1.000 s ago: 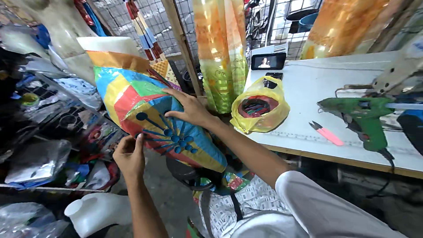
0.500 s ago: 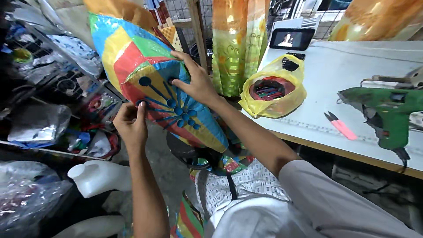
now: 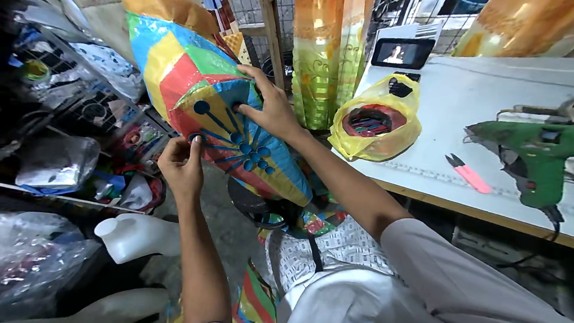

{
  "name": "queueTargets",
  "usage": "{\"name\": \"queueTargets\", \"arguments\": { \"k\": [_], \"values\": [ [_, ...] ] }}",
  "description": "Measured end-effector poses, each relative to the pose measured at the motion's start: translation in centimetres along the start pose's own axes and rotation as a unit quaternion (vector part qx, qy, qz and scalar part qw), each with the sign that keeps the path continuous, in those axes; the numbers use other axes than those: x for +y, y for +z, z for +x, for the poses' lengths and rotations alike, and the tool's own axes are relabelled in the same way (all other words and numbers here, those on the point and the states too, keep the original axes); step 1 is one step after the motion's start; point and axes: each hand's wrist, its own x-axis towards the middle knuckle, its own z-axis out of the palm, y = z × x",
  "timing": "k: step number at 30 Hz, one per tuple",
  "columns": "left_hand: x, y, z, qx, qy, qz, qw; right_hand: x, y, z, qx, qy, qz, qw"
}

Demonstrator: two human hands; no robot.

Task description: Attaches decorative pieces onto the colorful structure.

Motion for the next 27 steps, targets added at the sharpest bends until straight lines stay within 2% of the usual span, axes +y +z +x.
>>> {"name": "queueTargets", "arguments": {
  "k": [3,5,8,11,12,14,17,20,22,24,25,26,27],
  "values": [
    [-0.1,0.1,-1.6,0.012,-0.030,-0.025,0.999,0.2,-0.5,-0.6,-0.016,0.005,0.028,0.999],
    [-1.0,0.3,-4.7,0.017,-0.089,-0.063,0.994,0.5,-1.5,-2.0,-0.028,0.008,0.047,0.998],
    [-3.7,2.5,-12.0,0.017,-0.214,-0.112,0.970,0.9,-3.4,-6.4,-0.029,0.053,0.047,0.997],
    [-4.7,6.6,-18.6,-0.131,-0.349,-0.089,0.924,0.8,-5.4,-14.1,-0.042,0.161,0.042,0.985],
    [-5.1,8.3,-19.9,-0.186,-0.372,-0.079,0.906,1.3,-5.8,-17.0,-0.044,0.201,0.041,0.978],
    [-6.9,11.2,-21.7,-0.266,-0.360,-0.039,0.893,2.6,-6.3,-22.3,-0.045,0.288,0.042,0.956],
    [-9.2,14.2,-22.6,-0.292,-0.311,0.055,0.903,3.4,-7.4,-28.1,-0.041,0.391,0.021,0.919],
    [-11.6,12.7,-26.0,-0.336,-0.365,0.125,0.859,3.9,-8.5,-31.9,-0.060,0.465,-0.020,0.883],
    [-12.8,8.6,-31.4,-0.308,-0.469,0.160,0.813,5.1,-9.1,-33.5,-0.070,0.532,-0.011,0.843],
    [-11.2,2.5,-37.9,-0.270,-0.582,0.213,0.737,6.6,-8.6,-34.9,-0.037,0.585,0.017,0.810],
    [-8.0,-0.2,-39.5,-0.272,-0.607,0.254,0.702,7.6,-7.9,-35.4,-0.022,0.610,0.041,0.791],
    [-2.9,-1.6,-39.3,-0.289,-0.611,0.292,0.677,8.5,-7.1,-35.6,-0.013,0.640,0.076,0.764],
    [3.1,-1.9,-36.6,-0.344,-0.597,0.330,0.645,9.3,-6.2,-35.7,-0.006,0.670,0.122,0.732]
  ]
}}
